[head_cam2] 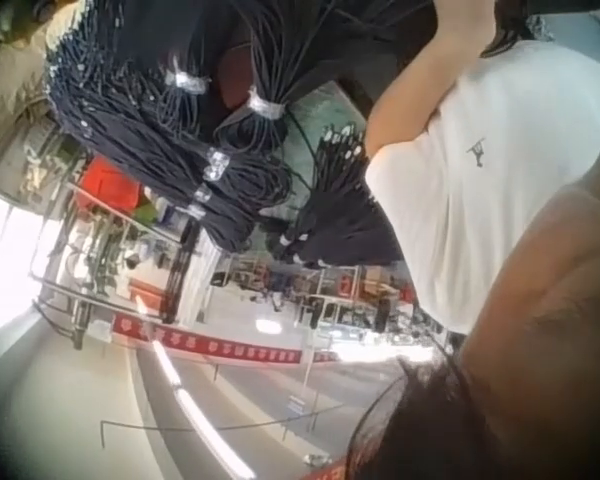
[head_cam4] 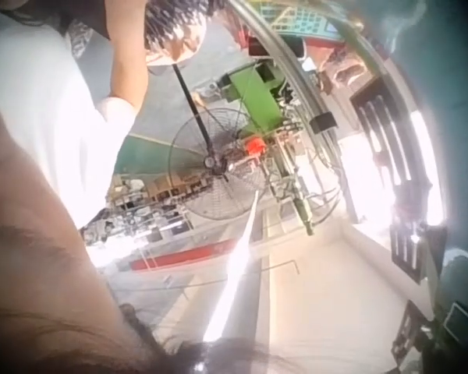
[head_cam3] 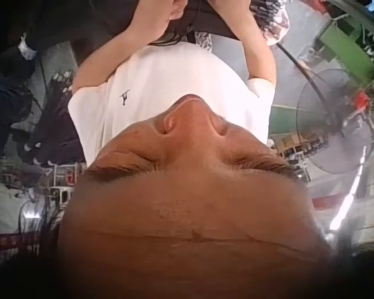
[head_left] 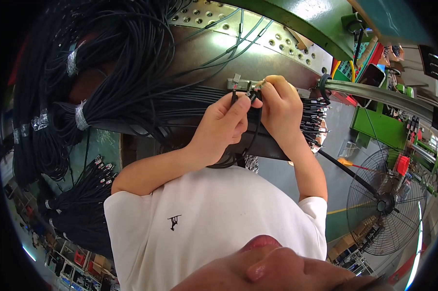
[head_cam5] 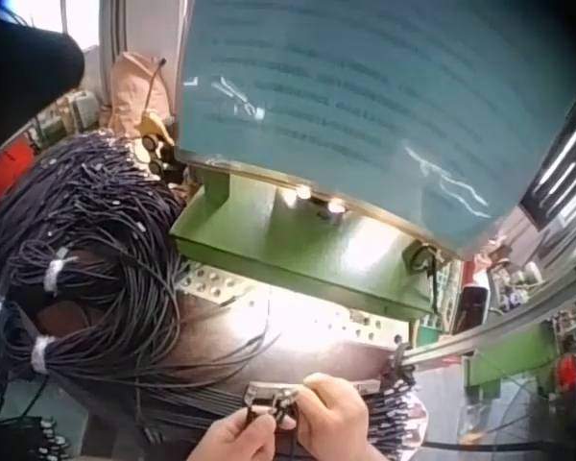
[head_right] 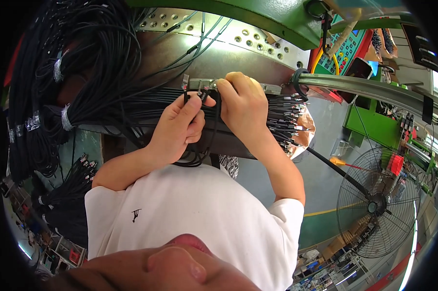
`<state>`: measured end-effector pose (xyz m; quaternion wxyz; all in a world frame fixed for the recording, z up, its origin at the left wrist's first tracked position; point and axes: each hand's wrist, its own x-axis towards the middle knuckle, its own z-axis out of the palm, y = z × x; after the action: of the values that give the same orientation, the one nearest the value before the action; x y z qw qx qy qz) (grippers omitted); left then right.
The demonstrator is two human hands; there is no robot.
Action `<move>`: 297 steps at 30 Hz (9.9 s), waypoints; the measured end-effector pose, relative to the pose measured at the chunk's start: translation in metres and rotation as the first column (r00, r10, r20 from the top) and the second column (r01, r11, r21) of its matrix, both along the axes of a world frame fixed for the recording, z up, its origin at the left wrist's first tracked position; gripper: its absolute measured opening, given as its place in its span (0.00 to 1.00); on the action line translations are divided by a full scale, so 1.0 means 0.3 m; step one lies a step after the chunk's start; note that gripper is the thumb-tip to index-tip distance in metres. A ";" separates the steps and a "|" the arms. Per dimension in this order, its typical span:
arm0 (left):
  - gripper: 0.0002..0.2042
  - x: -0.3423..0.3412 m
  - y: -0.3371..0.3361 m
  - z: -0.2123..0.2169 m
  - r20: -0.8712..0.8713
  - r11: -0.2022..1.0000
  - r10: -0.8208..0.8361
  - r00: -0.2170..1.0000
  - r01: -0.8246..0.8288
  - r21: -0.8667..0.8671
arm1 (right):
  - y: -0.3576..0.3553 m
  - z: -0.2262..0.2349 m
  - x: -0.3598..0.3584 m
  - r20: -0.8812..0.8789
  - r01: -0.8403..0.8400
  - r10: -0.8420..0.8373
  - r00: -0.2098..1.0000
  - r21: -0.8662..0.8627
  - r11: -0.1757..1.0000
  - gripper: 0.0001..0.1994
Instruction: The worker is aligning several black cables and inserting them into a metal testing or assembly fixture on a workbench.
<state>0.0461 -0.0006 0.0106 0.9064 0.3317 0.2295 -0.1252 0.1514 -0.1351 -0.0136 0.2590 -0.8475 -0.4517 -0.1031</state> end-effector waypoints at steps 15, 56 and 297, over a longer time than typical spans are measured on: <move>0.12 0.005 0.026 0.038 -0.001 0.875 -0.434 0.901 0.421 0.241 | -0.073 0.124 0.005 0.334 -0.207 0.245 0.910 -0.146 0.967 0.11; 0.21 0.202 -0.014 0.123 -0.131 0.573 -0.809 0.573 0.819 0.042 | -0.149 0.131 0.065 0.120 -0.196 0.193 0.974 0.014 0.980 0.16; 0.10 0.068 -0.146 0.052 0.167 0.838 -0.470 0.867 0.378 0.394 | -0.332 0.048 -0.142 -0.759 0.506 0.226 0.611 0.594 0.625 0.10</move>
<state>0.0666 -0.0444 0.0262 0.8040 0.5429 0.0486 -0.2376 0.1087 -0.2347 0.0007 0.7502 -0.6451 -0.1268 0.0702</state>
